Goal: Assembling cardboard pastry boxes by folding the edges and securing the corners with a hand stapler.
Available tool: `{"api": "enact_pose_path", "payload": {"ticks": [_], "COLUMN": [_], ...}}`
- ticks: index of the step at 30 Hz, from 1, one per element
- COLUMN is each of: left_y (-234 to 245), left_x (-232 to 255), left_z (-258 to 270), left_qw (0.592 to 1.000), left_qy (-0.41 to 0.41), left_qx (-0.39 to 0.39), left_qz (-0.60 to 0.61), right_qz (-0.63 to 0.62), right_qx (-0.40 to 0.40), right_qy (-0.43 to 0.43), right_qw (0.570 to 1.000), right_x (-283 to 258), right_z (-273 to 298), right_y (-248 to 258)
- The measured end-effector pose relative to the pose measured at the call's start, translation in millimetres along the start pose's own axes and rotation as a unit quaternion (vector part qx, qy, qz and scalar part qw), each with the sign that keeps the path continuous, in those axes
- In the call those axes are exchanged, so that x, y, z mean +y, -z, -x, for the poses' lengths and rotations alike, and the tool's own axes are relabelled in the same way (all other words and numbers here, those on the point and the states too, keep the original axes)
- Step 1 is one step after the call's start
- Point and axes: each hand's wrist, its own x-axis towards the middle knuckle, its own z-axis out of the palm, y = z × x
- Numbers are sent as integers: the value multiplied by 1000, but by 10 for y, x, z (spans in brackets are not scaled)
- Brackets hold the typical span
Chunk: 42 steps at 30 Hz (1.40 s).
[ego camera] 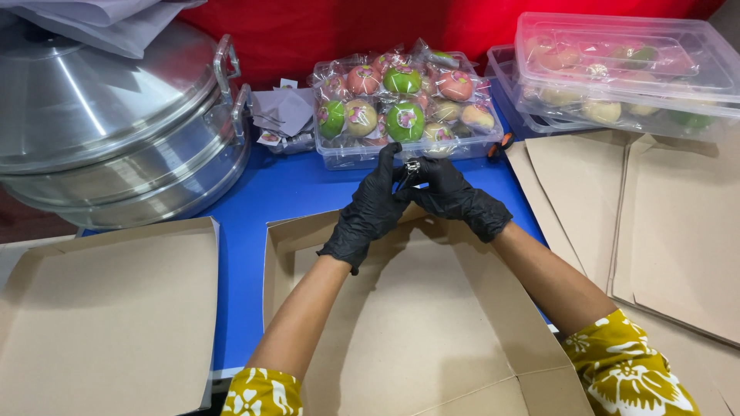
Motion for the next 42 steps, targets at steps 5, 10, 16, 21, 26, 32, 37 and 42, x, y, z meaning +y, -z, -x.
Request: {"api": "enact_pose_path", "payload": {"ticks": [5, 10, 16, 21, 26, 32, 37, 42], "left_y": [-36, 88, 264, 141, 161, 72, 60, 205], "left_x": [-82, -35, 56, -156, -161, -374, -345, -217], "left_z": [-35, -68, 94, 34, 9, -44, -13, 19], "left_qw": [1000, 995, 985, 985, 986, 989, 990, 991], "left_qy": [11, 23, 96, 100, 79, 58, 46, 62], "left_qx": [-5, -68, -90, -83, -86, -74, -82, -92], "left_qz": [-14, -65, -113, -115, -120, -114, -101, -74], "right_qz": [4, 3, -8, 0, -130, -333, -394, -288], "right_qx": [-5, 13, 6, -4, -24, 48, 110, 107], "right_qy": [-2, 11, 6, 6, -134, -285, -317, -170], "right_qw": [1000, 1000, 1000, 1000, 982, 898, 856, 936], "right_x": [-8, -204, -345, -269, -410, -476, -493, -677], "right_z": [-27, -79, -113, -65, -83, -140, -131, -90], "right_y": [28, 35, 60, 55, 114, 89, 46, 237]}}
